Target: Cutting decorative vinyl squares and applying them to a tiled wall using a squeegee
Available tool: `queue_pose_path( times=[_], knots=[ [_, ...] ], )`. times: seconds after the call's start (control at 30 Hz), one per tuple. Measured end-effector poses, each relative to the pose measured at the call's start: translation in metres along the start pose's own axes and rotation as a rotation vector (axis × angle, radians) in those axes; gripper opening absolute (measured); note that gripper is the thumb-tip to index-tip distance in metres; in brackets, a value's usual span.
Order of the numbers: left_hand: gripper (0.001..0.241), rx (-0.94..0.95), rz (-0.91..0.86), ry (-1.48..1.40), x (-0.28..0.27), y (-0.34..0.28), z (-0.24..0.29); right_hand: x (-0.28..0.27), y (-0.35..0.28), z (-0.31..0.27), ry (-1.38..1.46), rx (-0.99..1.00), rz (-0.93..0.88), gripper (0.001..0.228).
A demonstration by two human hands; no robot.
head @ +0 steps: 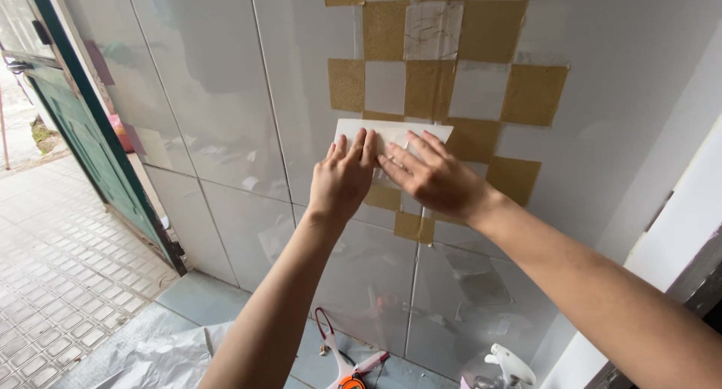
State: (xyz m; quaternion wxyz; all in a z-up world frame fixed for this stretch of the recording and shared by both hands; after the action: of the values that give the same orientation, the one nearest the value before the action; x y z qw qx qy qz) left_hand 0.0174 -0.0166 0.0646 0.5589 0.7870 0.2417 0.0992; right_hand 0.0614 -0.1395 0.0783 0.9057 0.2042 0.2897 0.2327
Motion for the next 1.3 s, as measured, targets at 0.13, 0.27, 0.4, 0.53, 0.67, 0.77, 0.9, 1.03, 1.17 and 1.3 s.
queue_pose_path(
  times=[0.13,0.27,0.4,0.53,0.67,0.77,0.9,1.03,1.17,1.3],
  knots=[
    [0.04,-0.044,-0.039,-0.011,0.009,-0.02,0.007,0.027,-0.012,-0.009,-0.019,-0.01,0.108,0.029],
    [0.041,-0.046,-0.028,0.001,0.012,-0.012,-0.002,0.022,-0.005,-0.003,-0.043,-0.002,0.157,0.03],
    [0.041,-0.059,-0.021,0.012,0.009,-0.003,-0.002,0.013,0.0,0.003,-0.054,0.008,0.119,0.032],
    [0.042,-0.029,-0.055,-0.006,0.011,-0.019,0.002,0.029,-0.008,-0.009,-0.034,-0.01,0.128,0.032],
    [0.043,-0.036,-0.027,0.003,0.009,-0.008,-0.001,0.011,-0.003,-0.002,0.007,0.023,0.09,0.034],
    [0.041,-0.044,-0.027,0.022,-0.002,-0.015,0.007,0.012,-0.018,-0.001,-0.022,-0.004,0.13,0.032],
    [0.042,0.026,0.035,0.019,-0.047,-0.014,0.016,-0.014,-0.049,0.006,0.07,-0.025,0.201,0.031],
    [0.043,0.085,0.142,-0.011,-0.095,-0.013,0.03,-0.036,-0.082,0.027,0.224,0.172,0.391,0.053],
    [0.043,0.085,0.159,-0.056,-0.119,-0.01,0.04,-0.054,-0.092,0.041,0.942,0.588,0.405,0.075],
    [0.045,0.051,0.162,-0.097,-0.132,-0.008,0.048,-0.007,-0.097,0.021,1.996,0.96,0.367,0.06]
  ],
)
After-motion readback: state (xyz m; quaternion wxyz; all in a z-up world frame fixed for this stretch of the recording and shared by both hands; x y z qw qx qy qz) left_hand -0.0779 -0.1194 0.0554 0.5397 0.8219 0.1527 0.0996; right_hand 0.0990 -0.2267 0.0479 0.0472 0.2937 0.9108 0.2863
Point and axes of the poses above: each hand's wrist, its own y-axis towards the middle knuckle, its own x-axis out of the palm, z = x × y, the point moved 7 cm from there along y, towards the middle knuckle, and after that the axes turned 3 degrees about -z, right-handed, at the moved point
